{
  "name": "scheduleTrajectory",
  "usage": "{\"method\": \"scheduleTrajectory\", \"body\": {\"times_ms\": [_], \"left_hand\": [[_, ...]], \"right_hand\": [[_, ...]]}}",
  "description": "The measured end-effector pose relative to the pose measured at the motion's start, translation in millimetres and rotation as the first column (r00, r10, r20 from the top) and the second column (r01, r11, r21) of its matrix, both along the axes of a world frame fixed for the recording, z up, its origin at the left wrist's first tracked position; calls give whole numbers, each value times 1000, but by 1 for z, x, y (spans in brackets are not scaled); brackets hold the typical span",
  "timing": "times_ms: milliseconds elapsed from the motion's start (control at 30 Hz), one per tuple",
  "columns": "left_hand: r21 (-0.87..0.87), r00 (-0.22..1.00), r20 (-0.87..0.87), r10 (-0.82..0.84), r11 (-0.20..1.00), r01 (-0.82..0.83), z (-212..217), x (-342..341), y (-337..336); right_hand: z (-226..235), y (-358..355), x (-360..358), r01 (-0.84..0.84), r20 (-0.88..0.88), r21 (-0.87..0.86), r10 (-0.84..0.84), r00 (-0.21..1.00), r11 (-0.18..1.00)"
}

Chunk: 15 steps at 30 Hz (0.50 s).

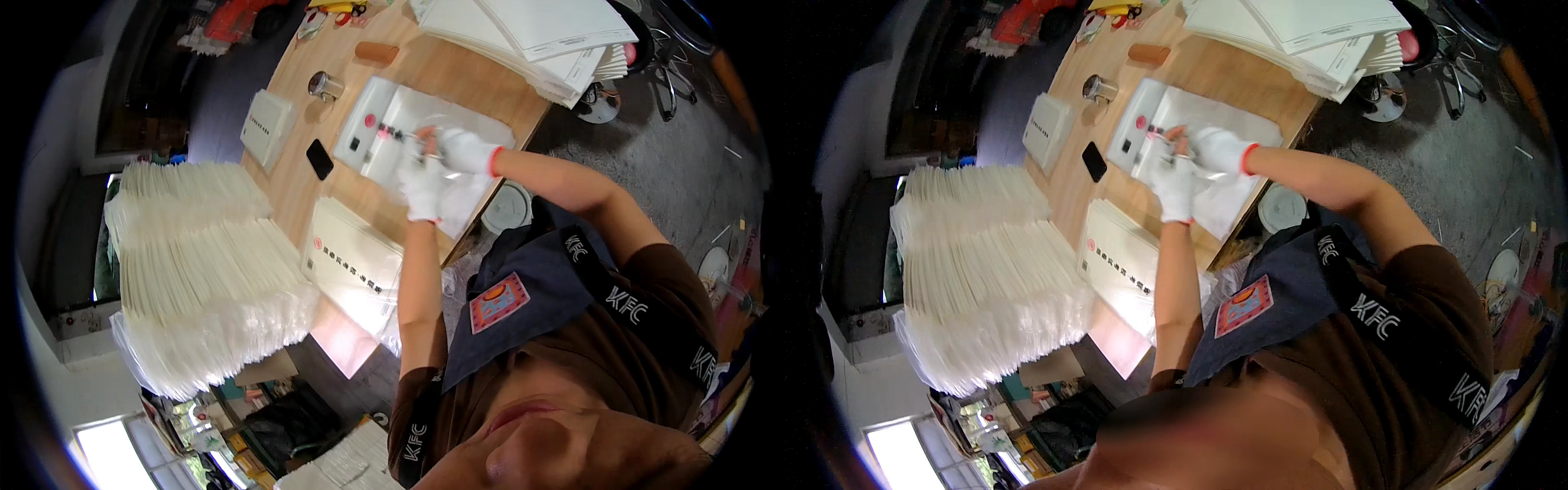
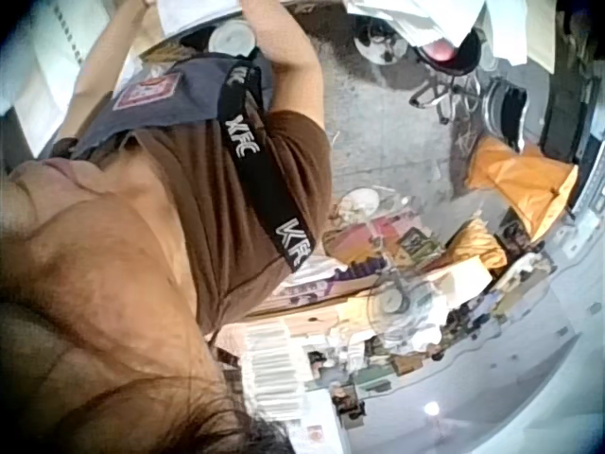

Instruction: The person repeatedly picks stacks of white paper products from a table and places them into clear plastic bags. They fold the bag tops closed and set the filled bags aside. The process is repeated continuously with new stacks of paper products.

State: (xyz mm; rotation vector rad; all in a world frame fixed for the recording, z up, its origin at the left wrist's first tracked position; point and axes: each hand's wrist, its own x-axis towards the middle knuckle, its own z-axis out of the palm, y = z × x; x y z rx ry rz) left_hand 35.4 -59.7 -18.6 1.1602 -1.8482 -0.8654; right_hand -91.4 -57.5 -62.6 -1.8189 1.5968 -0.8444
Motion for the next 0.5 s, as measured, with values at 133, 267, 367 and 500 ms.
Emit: {"method": "scheduleTrajectory", "body": {"times_ms": [133,267,367,500], "left_hand": [[-378,922,264,-283,849,368,19,-18,83],[-263,884,288,-368,857,443,7,-19,99],[-316,966,236,-103,932,177,-42,-9,61],[276,973,-203,111,960,-52,-57,19,24]], "right_hand": [[-5,41,-4,-79,-102,23,81,991,997],[11,42,-9,-126,-188,141,151,970,982],[42,33,-43,-134,-312,356,253,916,925],[35,29,-134,-109,-458,-395,-93,884,912]]}}
